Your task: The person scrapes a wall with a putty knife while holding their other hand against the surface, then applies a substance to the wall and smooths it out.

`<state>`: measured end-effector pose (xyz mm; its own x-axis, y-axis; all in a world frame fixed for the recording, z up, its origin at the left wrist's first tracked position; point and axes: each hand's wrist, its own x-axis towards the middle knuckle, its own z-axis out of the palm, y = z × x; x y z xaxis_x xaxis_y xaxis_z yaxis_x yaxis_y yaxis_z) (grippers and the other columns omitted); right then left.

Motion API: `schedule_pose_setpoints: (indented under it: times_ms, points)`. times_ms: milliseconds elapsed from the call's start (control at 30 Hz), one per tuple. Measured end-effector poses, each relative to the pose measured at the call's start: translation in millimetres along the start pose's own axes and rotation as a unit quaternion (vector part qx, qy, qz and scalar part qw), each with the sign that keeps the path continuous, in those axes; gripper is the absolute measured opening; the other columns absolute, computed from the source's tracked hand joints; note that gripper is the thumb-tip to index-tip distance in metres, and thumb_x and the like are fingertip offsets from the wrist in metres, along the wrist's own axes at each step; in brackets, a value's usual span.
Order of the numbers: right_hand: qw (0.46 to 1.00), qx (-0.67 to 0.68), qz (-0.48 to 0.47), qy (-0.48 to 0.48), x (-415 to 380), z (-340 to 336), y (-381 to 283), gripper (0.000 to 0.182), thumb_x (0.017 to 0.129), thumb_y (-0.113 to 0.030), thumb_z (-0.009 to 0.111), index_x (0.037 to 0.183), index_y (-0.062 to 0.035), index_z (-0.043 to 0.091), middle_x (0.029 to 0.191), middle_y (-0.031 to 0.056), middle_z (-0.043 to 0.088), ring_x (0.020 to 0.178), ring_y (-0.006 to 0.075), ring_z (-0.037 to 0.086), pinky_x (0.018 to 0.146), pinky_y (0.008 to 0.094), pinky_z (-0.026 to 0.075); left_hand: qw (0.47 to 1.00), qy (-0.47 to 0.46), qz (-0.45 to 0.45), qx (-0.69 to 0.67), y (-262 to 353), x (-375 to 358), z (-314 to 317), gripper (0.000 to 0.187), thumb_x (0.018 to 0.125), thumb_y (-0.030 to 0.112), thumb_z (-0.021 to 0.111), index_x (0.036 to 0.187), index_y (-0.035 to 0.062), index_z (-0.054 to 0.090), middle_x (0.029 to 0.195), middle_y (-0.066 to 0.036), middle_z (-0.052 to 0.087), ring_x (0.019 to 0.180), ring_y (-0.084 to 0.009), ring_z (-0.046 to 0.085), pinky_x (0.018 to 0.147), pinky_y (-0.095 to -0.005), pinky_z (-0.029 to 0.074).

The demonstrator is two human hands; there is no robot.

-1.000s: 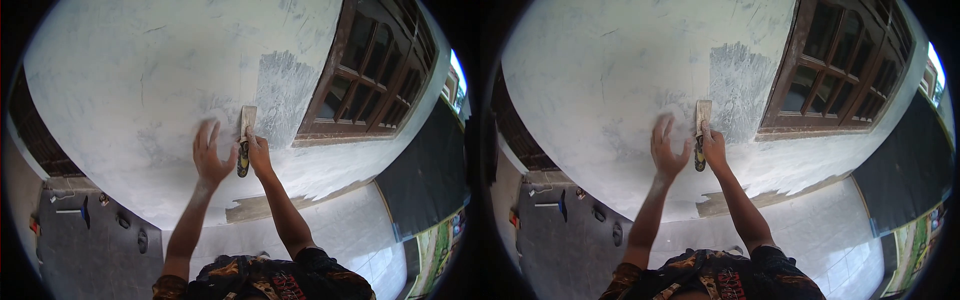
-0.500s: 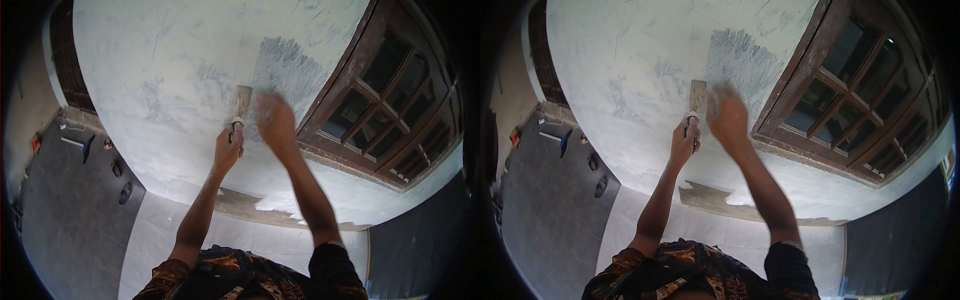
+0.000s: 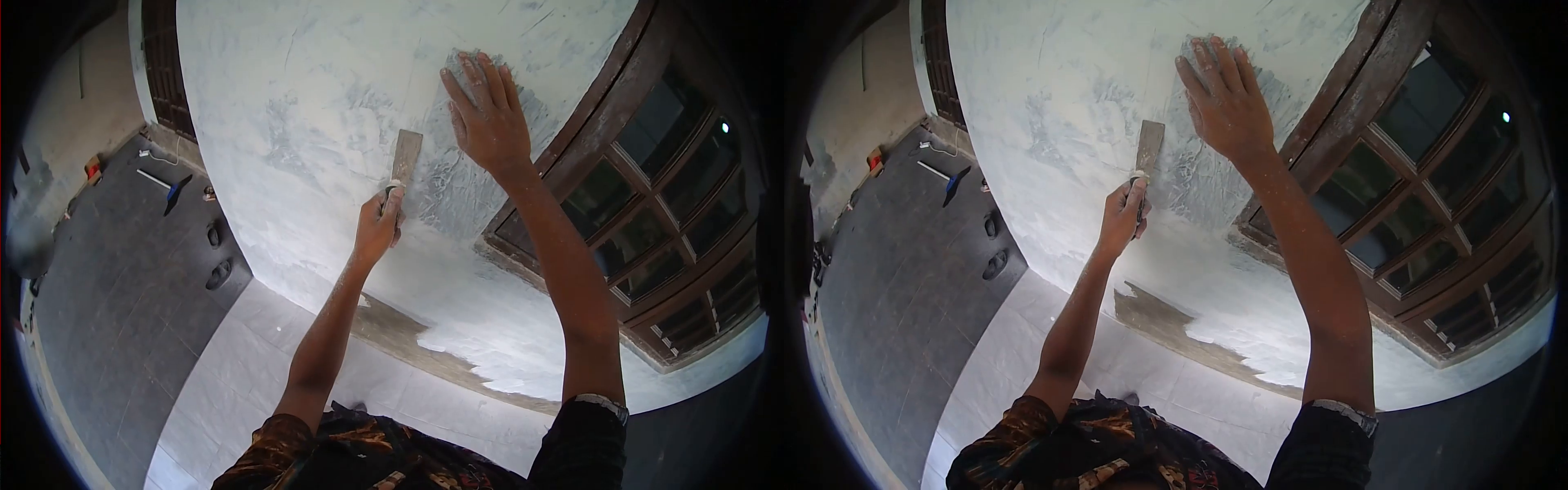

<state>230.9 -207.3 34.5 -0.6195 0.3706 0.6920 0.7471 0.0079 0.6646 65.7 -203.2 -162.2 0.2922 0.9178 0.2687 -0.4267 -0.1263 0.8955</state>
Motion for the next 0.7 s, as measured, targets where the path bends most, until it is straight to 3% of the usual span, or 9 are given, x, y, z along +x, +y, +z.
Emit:
schedule_pose_setpoints:
  times_ms: [200,500,567,700]
  points:
    - [1.000,-0.001,0.003,0.003,-1,1,-1,0.046,0.091,-0.024,0.061,0.136,-0.0157,0.055,0.144,0.0089,0.047,0.139,0.0304,0.037,0.116,0.0492,0.029,0.998,-0.040,0.019,0.034,17,19,-5,0.040,0.101,0.044,0.053,0.083,0.0078,0.053,0.060,0.003,0.046,0.038,-0.0044,0.039,0.033,-0.0218,0.029]
    - [1.000,-0.016,0.004,0.000,0,0,-3,0.048,0.090,-0.024,0.063,0.137,-0.0166,0.054,0.146,0.0086,0.046,0.140,0.0307,0.036,0.116,0.0497,0.029,0.997,-0.021,0.016,0.068,-1,7,-10,0.038,0.101,0.041,0.054,0.083,0.0072,0.054,0.058,0.004,0.043,0.037,-0.0033,0.037,0.033,-0.0219,0.028]
    - [1.000,-0.024,0.002,-0.004,0,1,-3,0.049,0.090,-0.024,0.063,0.137,-0.0167,0.054,0.146,0.0086,0.046,0.140,0.0309,0.036,0.116,0.0498,0.029,0.993,0.012,0.059,0.098,2,8,-6,0.042,0.099,0.034,0.059,0.073,0.0017,0.056,0.055,0.002,0.046,0.048,-0.0071,0.041,0.045,-0.0285,0.033]
    - [1.000,-0.021,0.004,-0.010,0,1,-3,0.050,0.090,-0.024,0.063,0.138,-0.0171,0.053,0.147,0.0089,0.045,0.140,0.0314,0.036,0.116,0.0503,0.029,0.995,-0.003,0.070,0.067,6,17,-1,0.043,0.099,0.035,0.059,0.072,0.0008,0.055,0.055,0.001,0.046,0.051,-0.0085,0.042,0.047,-0.0301,0.035]
